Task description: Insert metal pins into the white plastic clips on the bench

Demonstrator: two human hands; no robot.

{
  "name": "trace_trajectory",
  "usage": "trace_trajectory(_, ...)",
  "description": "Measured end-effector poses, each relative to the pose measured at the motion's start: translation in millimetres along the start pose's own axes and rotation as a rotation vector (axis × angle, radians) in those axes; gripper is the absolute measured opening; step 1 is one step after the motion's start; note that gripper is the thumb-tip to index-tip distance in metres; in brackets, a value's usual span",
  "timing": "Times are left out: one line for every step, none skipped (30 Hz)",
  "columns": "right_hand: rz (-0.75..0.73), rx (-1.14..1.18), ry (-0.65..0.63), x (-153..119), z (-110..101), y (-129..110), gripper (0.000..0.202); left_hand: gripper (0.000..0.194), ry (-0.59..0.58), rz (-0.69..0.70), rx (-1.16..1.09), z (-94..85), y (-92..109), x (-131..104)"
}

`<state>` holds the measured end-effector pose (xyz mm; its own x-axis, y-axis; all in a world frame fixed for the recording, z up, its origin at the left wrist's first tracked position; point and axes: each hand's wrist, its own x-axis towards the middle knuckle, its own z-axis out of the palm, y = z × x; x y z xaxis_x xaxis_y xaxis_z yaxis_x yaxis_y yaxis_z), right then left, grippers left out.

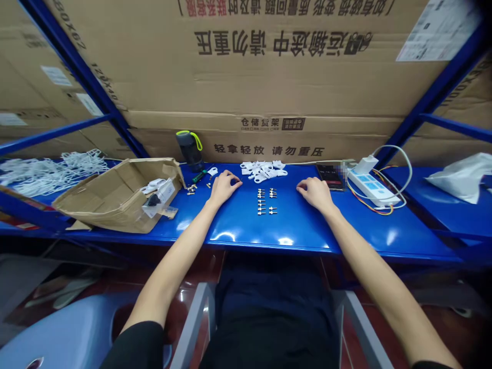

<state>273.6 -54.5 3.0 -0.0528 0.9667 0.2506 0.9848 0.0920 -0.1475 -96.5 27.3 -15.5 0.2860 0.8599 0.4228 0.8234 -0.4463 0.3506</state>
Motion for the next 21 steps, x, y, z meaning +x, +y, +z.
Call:
trace_trajectory(-0.010,0.014,0.012,0,1,-1,0.029,0.024,-0.001,-0.006,0.001,0.0,1,0)
trace_trajectory(-0.022,0.031,0.022,1,3,-2,0.029,0.024,0.000,-0.012,0.004,0.0,2,0)
trace_trajectory(-0.035,0.050,0.029,1,4,-3,0.029,0.025,0.001,-0.019,0.008,-0.1,3,0)
trace_trajectory(-0.048,0.068,0.033,2,5,-4,0.029,0.025,0.003,-0.029,0.014,-0.1,4,1)
trace_trajectory(-0.061,0.085,0.036,2,6,-5,0.029,0.025,0.005,-0.040,0.020,-0.1,5,1)
trace_trajectory(-0.072,0.101,0.040,3,7,-6,0.028,0.024,0.006,-0.050,0.027,0.1,6,1)
trace_trajectory(-0.083,0.117,0.047,3,8,-7,0.028,0.024,0.006,-0.058,0.033,0.4,6,2)
trace_trajectory(-0.093,0.132,0.058,3,9,-8,0.027,0.023,0.007,-0.063,0.038,0.8,7,2)
trace_trajectory(-0.099,0.147,0.071,3,10,-9,0.026,0.023,0.005,-0.065,0.041,1.2,7,3)
trace_trajectory(-0.106,0.163,0.082,3,10,-10,0.025,0.023,0.003,-0.063,0.042,1.7,7,3)
trace_trajectory(-0.109,0.178,0.093,3,11,-10,0.025,0.023,-0.003,-0.061,0.043,2.1,7,3)
trace_trajectory(-0.110,0.192,0.103,4,12,-10,0.024,0.022,-0.010,-0.058,0.043,2.4,6,4)
trace_trajectory(-0.106,0.207,0.114,4,13,-10,0.024,0.022,-0.020,-0.055,0.045,2.6,6,4)
trace_trajectory(-0.099,0.224,0.126,4,14,-10,0.023,0.021,-0.028,-0.053,0.046,2.6,6,3)
trace_trajectory(-0.094,0.245,0.139,4,15,-9,0.023,0.020,-0.033,-0.051,0.046,2.4,6,3)
trace_trajectory(-0.092,0.272,0.151,5,16,-9,0.023,0.020,-0.032,-0.047,0.044,2.1,7,2)
trace_trajectory(-0.094,0.303,0.162,5,16,-9,0.022,0.019,-0.026,-0.037,0.038,1.6,8,1)
trace_trajectory(-0.100,0.338,0.170,5,17,-9,0.022,0.019,-0.018,-0.021,0.025,1.2,9,-1)
trace_trajectory(-0.109,0.372,0.177,6,17,-10,0.022,0.019,-0.009,0.001,0.009,0.7,11,-2)
trace_trajectory(-0.118,0.404,0.184,6,17,-10,0.021,0.018,-0.001,0.027,-0.012,0.3,13,-4)
trace_trajectory(-0.126,0.433,0.189,6,17,-11,0.021,0.018,0.003,0.053,-0.032,0.1,16,-5)
